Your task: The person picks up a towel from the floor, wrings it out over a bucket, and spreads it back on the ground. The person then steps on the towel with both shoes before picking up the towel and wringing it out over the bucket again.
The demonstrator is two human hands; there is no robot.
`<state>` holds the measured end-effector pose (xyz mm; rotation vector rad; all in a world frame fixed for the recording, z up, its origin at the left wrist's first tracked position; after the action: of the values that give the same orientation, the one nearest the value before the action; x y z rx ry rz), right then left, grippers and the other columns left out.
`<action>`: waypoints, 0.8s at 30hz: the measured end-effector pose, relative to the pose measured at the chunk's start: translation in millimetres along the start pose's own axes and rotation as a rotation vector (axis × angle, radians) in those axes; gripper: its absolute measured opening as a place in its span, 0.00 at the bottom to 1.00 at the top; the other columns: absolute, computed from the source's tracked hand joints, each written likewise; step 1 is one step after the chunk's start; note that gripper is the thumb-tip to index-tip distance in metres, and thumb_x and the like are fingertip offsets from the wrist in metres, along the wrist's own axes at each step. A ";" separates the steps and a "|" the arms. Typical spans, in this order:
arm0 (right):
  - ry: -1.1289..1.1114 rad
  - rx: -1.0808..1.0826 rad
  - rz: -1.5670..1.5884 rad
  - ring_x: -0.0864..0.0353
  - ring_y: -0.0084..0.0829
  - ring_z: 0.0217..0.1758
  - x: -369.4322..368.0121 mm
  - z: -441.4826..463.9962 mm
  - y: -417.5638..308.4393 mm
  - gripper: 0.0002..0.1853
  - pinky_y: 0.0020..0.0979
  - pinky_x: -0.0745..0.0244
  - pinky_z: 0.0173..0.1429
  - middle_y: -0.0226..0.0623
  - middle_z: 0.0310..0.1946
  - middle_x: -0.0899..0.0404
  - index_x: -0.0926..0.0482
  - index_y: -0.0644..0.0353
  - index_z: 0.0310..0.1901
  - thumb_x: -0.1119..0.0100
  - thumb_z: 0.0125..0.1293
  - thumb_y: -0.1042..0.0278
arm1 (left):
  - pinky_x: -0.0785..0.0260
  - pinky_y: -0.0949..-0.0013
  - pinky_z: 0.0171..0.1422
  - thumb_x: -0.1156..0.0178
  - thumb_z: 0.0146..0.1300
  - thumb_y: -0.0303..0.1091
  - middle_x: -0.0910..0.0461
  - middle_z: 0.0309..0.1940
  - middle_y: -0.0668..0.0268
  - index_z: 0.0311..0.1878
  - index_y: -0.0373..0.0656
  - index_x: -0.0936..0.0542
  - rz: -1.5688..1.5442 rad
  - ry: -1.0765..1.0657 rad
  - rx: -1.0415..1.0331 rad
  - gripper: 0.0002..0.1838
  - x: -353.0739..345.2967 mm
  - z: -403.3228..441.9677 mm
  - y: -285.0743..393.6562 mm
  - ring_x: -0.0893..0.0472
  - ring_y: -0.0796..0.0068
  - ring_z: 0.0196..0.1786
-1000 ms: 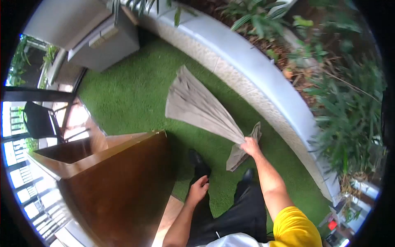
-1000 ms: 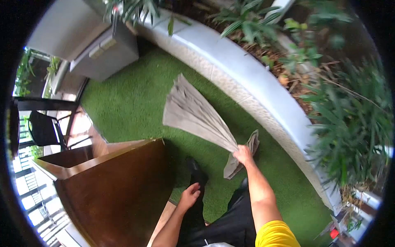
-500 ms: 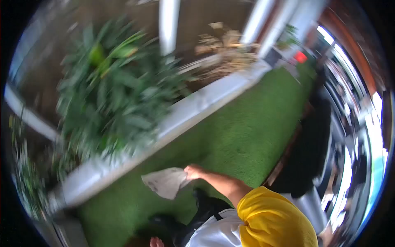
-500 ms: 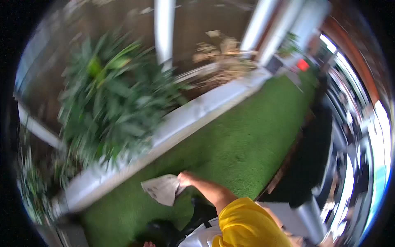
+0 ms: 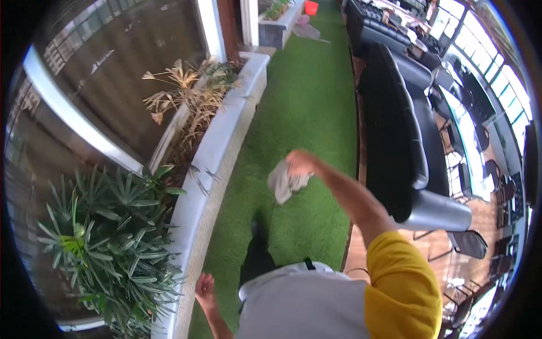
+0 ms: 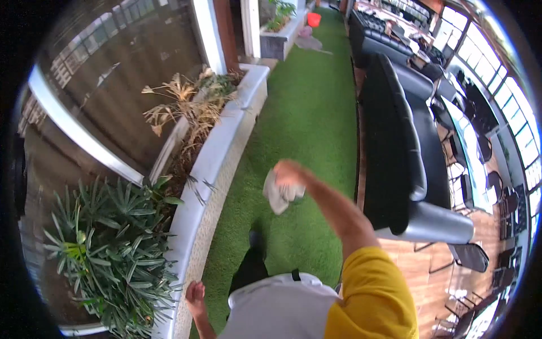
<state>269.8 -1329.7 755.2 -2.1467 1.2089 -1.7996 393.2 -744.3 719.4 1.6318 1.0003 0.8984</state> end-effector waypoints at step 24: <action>0.563 -0.223 0.328 0.27 0.18 0.26 568.6 4.2 347.4 0.10 0.28 0.31 0.31 0.28 0.20 0.24 0.19 0.65 0.29 0.39 0.42 0.73 | 0.39 0.65 0.68 0.27 0.46 0.32 0.34 0.65 0.53 0.71 0.37 0.47 0.114 -1.673 -0.758 0.51 -1118.1 142.7 402.3 0.30 0.64 0.64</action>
<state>94.2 -1915.2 1020.4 -1.4278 1.8243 -2.2640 166.3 -1892.5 969.6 1.1468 -0.5589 -0.2206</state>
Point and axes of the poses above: each hand's wrist, its own z-axis towards the middle knuckle, its own x-axis out of the back of the hand, y = z × x, the point moved 10 cm from there along z, towards the middle knuckle
